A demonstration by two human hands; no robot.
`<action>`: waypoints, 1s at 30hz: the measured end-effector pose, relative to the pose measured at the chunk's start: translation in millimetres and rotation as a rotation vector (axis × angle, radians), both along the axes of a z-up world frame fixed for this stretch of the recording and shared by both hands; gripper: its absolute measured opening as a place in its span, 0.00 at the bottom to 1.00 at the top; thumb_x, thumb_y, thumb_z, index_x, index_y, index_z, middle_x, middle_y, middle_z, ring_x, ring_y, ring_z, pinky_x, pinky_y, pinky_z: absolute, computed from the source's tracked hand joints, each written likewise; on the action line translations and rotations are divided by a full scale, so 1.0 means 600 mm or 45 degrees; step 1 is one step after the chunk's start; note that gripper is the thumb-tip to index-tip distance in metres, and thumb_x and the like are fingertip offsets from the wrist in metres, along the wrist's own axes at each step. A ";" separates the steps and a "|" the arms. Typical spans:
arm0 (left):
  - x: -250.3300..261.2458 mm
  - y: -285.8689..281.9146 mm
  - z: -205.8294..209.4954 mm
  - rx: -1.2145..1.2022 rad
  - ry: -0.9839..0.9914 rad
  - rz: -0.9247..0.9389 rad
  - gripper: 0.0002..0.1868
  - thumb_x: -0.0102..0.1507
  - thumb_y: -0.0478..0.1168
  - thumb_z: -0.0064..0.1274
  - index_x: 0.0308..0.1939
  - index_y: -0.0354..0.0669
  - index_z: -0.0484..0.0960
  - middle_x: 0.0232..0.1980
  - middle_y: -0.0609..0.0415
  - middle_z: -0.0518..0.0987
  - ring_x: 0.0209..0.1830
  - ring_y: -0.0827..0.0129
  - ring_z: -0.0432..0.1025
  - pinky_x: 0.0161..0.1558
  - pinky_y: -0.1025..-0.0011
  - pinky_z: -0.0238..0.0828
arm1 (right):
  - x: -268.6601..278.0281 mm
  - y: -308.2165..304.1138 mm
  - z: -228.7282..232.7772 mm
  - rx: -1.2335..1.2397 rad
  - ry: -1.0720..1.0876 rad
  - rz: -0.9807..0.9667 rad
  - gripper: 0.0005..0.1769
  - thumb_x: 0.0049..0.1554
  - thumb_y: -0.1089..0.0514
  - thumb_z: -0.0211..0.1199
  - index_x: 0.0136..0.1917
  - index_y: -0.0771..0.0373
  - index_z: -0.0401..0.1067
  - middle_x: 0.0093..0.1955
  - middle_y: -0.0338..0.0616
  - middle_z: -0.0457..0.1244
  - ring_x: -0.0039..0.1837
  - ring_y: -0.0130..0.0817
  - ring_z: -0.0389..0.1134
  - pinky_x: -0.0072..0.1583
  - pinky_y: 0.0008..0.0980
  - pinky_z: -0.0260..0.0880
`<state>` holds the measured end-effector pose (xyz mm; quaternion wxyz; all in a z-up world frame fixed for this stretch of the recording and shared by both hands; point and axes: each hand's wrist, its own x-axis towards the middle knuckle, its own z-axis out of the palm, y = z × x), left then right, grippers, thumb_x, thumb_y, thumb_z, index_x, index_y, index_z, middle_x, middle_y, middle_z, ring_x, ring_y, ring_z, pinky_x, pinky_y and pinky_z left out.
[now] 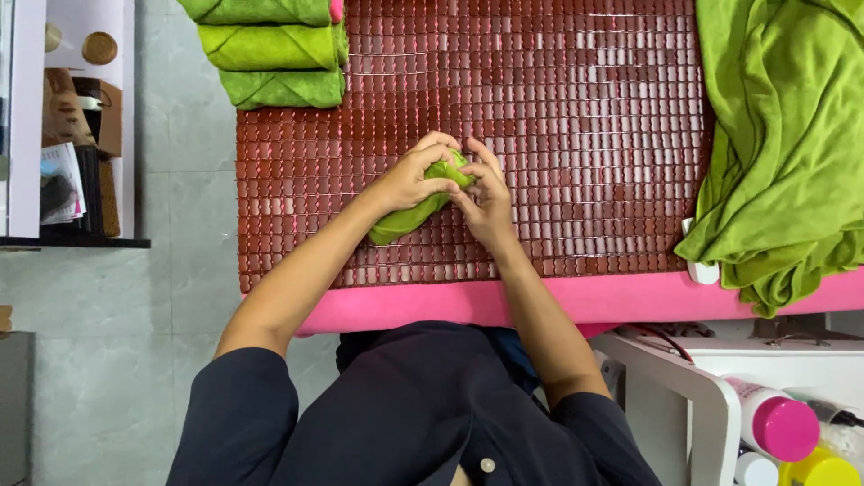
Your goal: Folding and rolling green towels into a decorative shape on a massage table.
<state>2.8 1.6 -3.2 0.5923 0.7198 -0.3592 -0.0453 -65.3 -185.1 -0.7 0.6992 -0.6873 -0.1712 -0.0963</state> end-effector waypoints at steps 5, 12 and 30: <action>-0.001 0.002 -0.021 0.029 -0.079 -0.008 0.23 0.65 0.52 0.68 0.42 0.38 0.75 0.59 0.39 0.74 0.54 0.39 0.74 0.55 0.49 0.70 | 0.012 -0.007 0.039 -0.422 -0.166 -0.063 0.14 0.59 0.67 0.73 0.56 0.60 0.74 0.82 0.61 0.48 0.72 0.69 0.65 0.68 0.60 0.72; 0.001 -0.023 -0.080 -0.121 -0.120 0.113 0.22 0.65 0.54 0.67 0.35 0.40 0.77 0.52 0.45 0.78 0.49 0.47 0.75 0.52 0.56 0.70 | 0.026 -0.031 0.042 -0.244 0.066 0.259 0.09 0.57 0.64 0.75 0.49 0.65 0.77 0.80 0.63 0.50 0.75 0.73 0.58 0.72 0.71 0.58; -0.095 -0.002 0.067 0.905 -0.080 0.415 0.71 0.37 0.60 0.83 0.77 0.40 0.61 0.69 0.34 0.68 0.72 0.39 0.61 0.72 0.40 0.50 | -0.014 -0.073 0.113 -1.785 0.145 0.086 0.58 0.38 0.38 0.83 0.78 0.49 0.64 0.73 0.40 0.63 0.74 0.47 0.61 0.71 0.60 0.53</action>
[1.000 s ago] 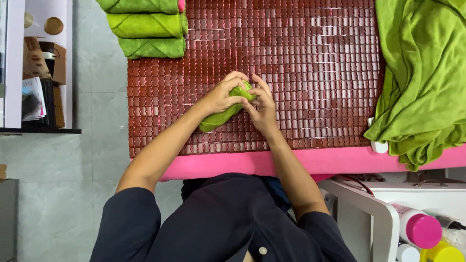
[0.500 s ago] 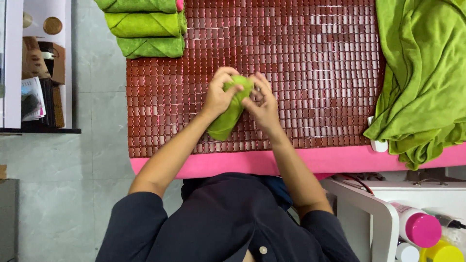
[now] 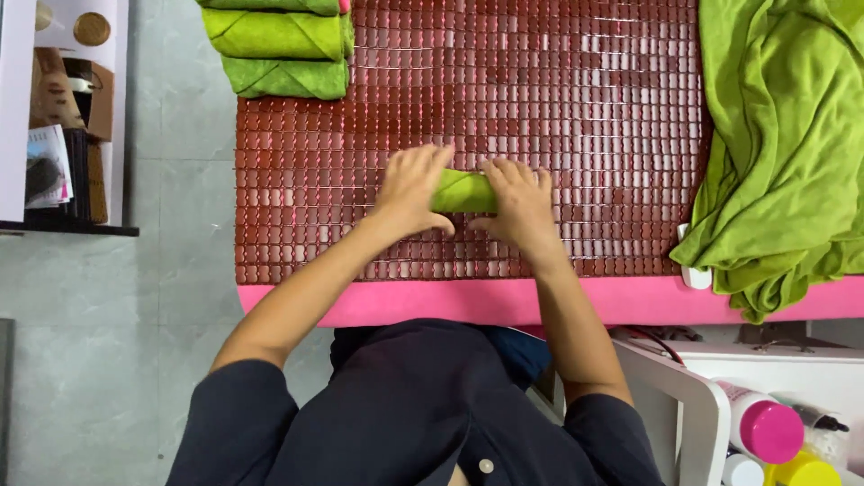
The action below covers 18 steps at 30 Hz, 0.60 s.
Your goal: Folding and rolling green towels into a decorative shape on a massage table.
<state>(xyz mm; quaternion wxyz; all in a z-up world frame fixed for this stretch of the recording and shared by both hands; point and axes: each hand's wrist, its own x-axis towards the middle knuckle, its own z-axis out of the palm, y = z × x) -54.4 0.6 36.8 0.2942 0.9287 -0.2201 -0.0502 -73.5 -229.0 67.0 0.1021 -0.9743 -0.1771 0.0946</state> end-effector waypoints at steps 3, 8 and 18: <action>0.024 -0.036 -0.050 0.440 -0.229 -0.187 0.74 0.32 0.65 0.81 0.74 0.36 0.63 0.62 0.36 0.74 0.66 0.44 0.66 0.71 0.39 0.48 | -0.014 0.036 0.009 -0.117 -0.161 -0.026 0.69 0.34 0.30 0.83 0.80 0.57 0.60 0.74 0.51 0.62 0.75 0.53 0.60 0.74 0.71 0.48; 0.079 -0.011 -0.195 0.171 -0.503 -0.417 0.57 0.36 0.78 0.65 0.55 0.38 0.77 0.44 0.49 0.73 0.48 0.54 0.69 0.51 0.55 0.65 | 0.021 -0.030 -0.129 0.080 -0.737 0.226 0.49 0.40 0.29 0.80 0.66 0.57 0.73 0.55 0.44 0.70 0.55 0.41 0.72 0.61 0.47 0.68; 0.040 0.020 -0.053 0.266 -0.390 -0.453 0.64 0.44 0.69 0.72 0.75 0.43 0.64 0.55 0.45 0.76 0.55 0.50 0.70 0.62 0.50 0.66 | 0.010 -0.078 -0.042 0.295 -0.355 0.280 0.63 0.34 0.41 0.86 0.77 0.56 0.63 0.73 0.49 0.63 0.72 0.49 0.63 0.70 0.57 0.60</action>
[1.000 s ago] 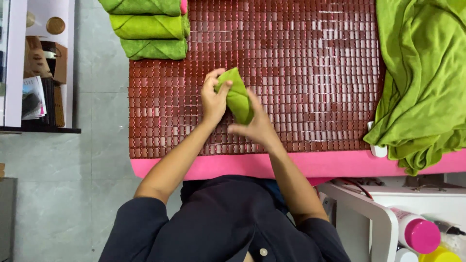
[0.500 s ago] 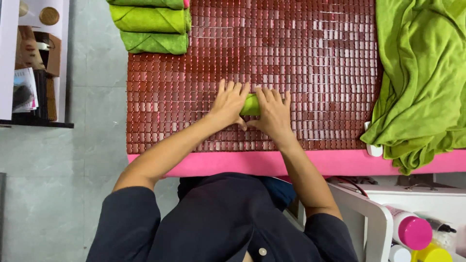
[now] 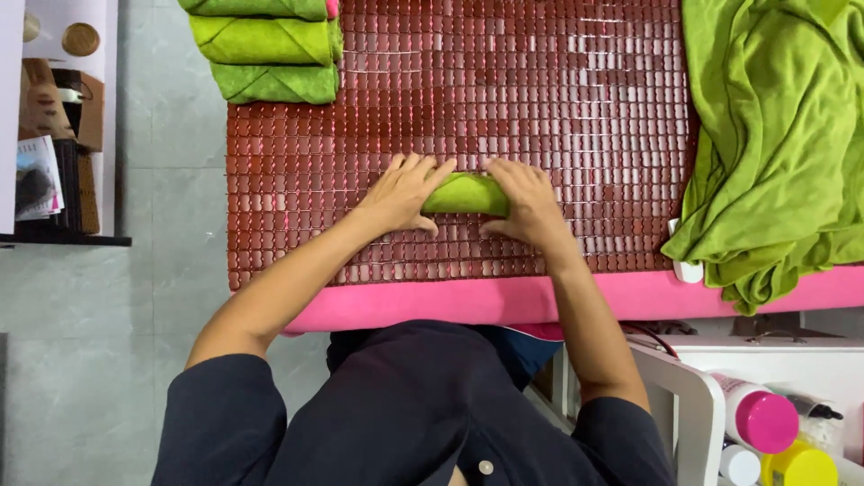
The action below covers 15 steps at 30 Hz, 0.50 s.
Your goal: Folding and rolling green towels into a decorative shape on a massage table.
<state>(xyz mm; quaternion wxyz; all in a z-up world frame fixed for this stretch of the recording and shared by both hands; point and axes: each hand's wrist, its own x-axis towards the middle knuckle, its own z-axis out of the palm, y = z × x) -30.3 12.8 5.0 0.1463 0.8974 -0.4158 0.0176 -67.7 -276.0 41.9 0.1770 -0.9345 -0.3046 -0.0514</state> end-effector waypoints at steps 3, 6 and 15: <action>0.009 0.013 -0.028 0.008 0.198 -0.008 0.63 0.49 0.57 0.75 0.82 0.43 0.58 0.56 0.42 0.75 0.57 0.47 0.70 0.63 0.51 0.68 | 0.002 -0.035 -0.013 -0.008 0.158 -0.023 0.54 0.42 0.47 0.83 0.78 0.55 0.63 0.73 0.48 0.63 0.72 0.49 0.66 0.66 0.53 0.65; 0.019 0.014 0.023 0.043 0.553 0.001 0.52 0.56 0.50 0.73 0.80 0.42 0.63 0.61 0.38 0.76 0.66 0.43 0.67 0.68 0.50 0.64 | 0.004 -0.048 -0.012 0.090 0.271 -0.020 0.42 0.48 0.53 0.80 0.73 0.54 0.70 0.68 0.48 0.69 0.68 0.51 0.70 0.62 0.53 0.70; -0.097 -0.078 0.023 -0.132 0.183 0.488 0.32 0.69 0.44 0.45 0.76 0.33 0.65 0.74 0.30 0.67 0.77 0.37 0.58 0.74 0.32 0.40 | -0.049 0.069 -0.046 -0.052 -0.015 -0.484 0.27 0.66 0.42 0.58 0.74 0.53 0.71 0.74 0.45 0.65 0.78 0.51 0.60 0.74 0.68 0.45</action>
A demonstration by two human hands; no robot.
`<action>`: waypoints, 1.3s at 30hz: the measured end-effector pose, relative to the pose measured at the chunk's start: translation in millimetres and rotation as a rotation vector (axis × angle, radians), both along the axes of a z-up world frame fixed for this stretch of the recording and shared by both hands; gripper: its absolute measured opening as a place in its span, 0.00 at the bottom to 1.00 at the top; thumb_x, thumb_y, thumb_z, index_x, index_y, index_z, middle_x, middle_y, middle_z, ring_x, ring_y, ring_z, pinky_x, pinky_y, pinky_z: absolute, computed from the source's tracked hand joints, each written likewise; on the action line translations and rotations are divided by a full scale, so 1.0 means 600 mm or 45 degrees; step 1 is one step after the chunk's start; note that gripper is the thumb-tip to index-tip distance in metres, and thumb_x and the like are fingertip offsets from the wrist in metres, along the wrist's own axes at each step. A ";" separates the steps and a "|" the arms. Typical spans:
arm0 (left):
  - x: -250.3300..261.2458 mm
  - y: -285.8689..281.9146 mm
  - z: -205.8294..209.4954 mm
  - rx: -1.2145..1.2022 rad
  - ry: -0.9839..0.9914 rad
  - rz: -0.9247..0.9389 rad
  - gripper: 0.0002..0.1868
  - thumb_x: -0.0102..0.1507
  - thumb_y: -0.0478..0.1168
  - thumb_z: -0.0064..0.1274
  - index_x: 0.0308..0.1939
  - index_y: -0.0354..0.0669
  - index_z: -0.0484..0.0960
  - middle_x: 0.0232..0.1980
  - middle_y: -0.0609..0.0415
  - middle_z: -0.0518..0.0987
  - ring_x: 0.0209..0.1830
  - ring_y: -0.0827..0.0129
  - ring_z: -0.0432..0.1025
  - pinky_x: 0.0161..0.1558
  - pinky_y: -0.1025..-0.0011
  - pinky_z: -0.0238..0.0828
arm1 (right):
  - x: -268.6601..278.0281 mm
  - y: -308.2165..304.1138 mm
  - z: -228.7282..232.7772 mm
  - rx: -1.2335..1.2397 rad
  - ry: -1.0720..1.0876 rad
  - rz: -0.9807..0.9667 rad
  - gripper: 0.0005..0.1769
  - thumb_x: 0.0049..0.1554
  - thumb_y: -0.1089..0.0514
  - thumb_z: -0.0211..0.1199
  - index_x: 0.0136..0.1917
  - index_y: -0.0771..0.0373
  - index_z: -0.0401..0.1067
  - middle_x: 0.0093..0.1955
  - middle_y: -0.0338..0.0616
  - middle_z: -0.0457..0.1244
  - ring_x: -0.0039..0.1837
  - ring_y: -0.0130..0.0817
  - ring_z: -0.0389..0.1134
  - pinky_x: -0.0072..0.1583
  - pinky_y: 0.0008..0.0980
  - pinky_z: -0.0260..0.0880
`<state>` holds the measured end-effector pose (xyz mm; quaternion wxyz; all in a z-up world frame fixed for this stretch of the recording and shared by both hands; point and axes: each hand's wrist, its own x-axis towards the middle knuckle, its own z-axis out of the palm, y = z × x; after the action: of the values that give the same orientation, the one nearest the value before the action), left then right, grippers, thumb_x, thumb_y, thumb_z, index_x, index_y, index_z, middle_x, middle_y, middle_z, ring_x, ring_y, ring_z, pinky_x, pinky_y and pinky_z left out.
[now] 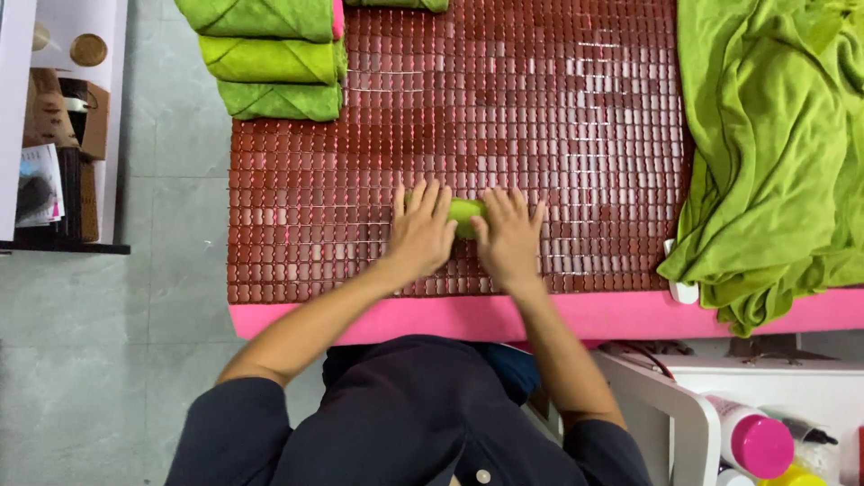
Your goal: Folding and rolling green towels into a decorative shape on a massage table.
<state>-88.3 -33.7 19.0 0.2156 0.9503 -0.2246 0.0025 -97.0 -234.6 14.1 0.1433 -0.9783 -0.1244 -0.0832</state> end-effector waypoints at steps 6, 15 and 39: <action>0.076 -0.039 0.006 0.052 0.004 0.307 0.35 0.72 0.55 0.33 0.72 0.32 0.71 0.74 0.31 0.69 0.82 0.39 0.53 0.74 0.28 0.19 | 0.075 0.045 -0.003 -0.175 -0.132 -0.274 0.27 0.71 0.35 0.46 0.63 0.51 0.78 0.76 0.46 0.64 0.82 0.56 0.53 0.74 0.79 0.30; 0.072 -0.016 0.006 0.094 0.072 0.222 0.34 0.71 0.55 0.37 0.70 0.31 0.74 0.78 0.31 0.65 0.83 0.42 0.51 0.76 0.30 0.15 | 0.065 0.051 0.038 -0.165 0.193 -0.230 0.42 0.71 0.28 0.27 0.77 0.54 0.67 0.84 0.49 0.52 0.87 0.52 0.40 0.76 0.76 0.20; 0.033 0.051 -0.129 -0.329 -0.301 -0.153 0.36 0.67 0.63 0.50 0.72 0.48 0.75 0.79 0.46 0.67 0.80 0.38 0.56 0.76 0.39 0.48 | -0.020 0.012 -0.046 0.059 -0.230 -0.086 0.36 0.67 0.32 0.51 0.75 0.57 0.68 0.78 0.54 0.59 0.81 0.61 0.51 0.72 0.81 0.36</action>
<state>-68.8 -2.9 -58.4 0.3080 0.8926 -0.3024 0.1301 -108.8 -227.3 -13.7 0.1512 -0.9669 -0.1020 -0.1786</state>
